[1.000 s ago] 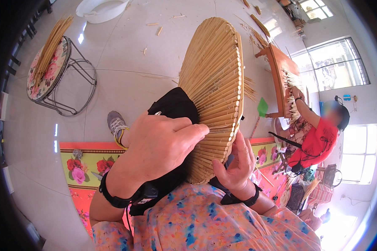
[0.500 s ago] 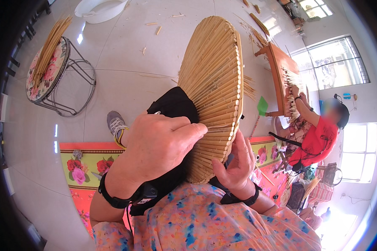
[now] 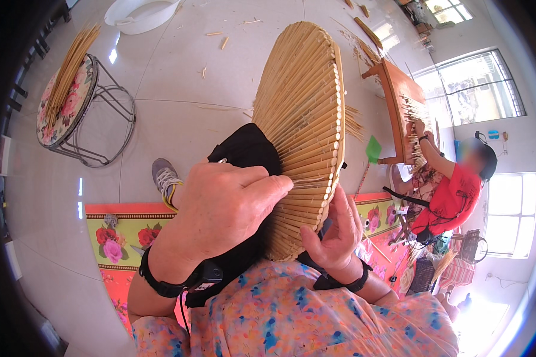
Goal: The person is weaving a traditional hat by threading string through bamboo slats and using scissors to trim excess material.
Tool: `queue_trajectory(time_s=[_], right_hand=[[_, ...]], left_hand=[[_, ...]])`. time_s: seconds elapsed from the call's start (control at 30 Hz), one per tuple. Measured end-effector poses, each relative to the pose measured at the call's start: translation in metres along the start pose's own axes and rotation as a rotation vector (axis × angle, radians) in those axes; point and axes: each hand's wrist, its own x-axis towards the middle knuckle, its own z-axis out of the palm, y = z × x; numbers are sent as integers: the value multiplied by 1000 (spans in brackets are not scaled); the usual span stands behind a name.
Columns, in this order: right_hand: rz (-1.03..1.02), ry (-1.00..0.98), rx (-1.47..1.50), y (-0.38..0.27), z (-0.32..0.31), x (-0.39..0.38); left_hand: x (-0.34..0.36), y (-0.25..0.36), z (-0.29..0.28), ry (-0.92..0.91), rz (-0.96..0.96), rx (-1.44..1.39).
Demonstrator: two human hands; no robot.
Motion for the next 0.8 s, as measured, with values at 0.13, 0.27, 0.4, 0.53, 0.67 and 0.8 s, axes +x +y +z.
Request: queue_trajectory(time_s=[0.13, 0.27, 0.4, 0.53, 0.67, 0.8], right_hand=[[13, 11, 18, -1, 1, -2], [-22, 9, -31, -2, 0, 0], [-20, 86, -36, -4, 2, 1], [47, 75, 111, -9, 4, 5], [102, 85, 207, -6, 7, 2], [94, 68, 283, -3, 9, 2]], left_hand=[[0, 1, -1, 0, 2, 13], [3, 1, -3, -24, 28, 28], [8, -1, -3, -62, 64, 28], [11, 1, -12, -133, 43, 46], [18, 1, -7, -125, -5, 1], [18, 3, -14, -194, -31, 81]])
